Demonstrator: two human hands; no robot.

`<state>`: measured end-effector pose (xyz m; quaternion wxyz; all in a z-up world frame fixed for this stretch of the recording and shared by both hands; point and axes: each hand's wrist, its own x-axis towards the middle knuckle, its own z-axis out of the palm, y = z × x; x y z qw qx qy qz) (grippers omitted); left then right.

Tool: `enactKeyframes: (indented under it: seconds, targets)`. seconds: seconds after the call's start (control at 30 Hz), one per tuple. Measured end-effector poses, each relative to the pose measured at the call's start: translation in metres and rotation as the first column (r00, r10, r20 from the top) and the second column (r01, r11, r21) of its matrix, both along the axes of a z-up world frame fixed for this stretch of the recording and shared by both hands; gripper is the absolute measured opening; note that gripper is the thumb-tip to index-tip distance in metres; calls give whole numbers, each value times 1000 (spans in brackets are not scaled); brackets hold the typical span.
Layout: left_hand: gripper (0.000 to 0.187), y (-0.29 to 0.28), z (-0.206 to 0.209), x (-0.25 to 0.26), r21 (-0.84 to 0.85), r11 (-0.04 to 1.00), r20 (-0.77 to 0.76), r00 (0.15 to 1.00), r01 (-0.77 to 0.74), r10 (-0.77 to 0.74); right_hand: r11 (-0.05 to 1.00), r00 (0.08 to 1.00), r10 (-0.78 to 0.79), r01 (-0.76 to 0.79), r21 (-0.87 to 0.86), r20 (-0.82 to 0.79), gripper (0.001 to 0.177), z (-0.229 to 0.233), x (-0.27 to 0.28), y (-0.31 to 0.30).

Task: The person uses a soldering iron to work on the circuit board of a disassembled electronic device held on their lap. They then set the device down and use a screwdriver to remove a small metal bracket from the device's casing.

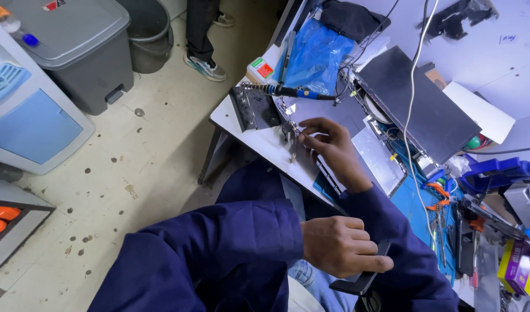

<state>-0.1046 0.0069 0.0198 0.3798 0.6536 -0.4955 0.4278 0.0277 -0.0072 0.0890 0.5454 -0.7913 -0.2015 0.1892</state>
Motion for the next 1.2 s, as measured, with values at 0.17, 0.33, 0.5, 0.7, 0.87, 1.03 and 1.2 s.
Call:
enactKeyframes:
  seconds: [0.17,0.33,0.5,0.7,0.87,1.03,1.2]
  targets:
    - [21,-3,3,-5,-17,999,16,999,40,-40,968,886,94,24,-248,454,11,20,-24,-59]
    - [16,-7,1,-7,15,998,27,997,66,-66,807,680,368,105,-581,635,27,5,-29,-96]
    - [19,-10,-7,-6,62,996,28,998,62,-63,622,584,523,237,-746,621,40,-42,-32,-104]
    - [17,-4,-3,-8,84,995,22,998,54,-56,463,425,643,448,-765,638,30,-83,-26,-96]
    - [13,4,5,-7,77,994,9,997,77,-78,509,290,618,561,-653,731,14,-101,-20,-86]
    - [26,4,7,-7,17,994,27,994,107,-108,496,231,660,581,-645,715,8,-124,-20,-91]
    - [26,8,12,-7,30,989,32,989,145,-146,486,201,672,606,-629,713,7,-90,-46,-112]
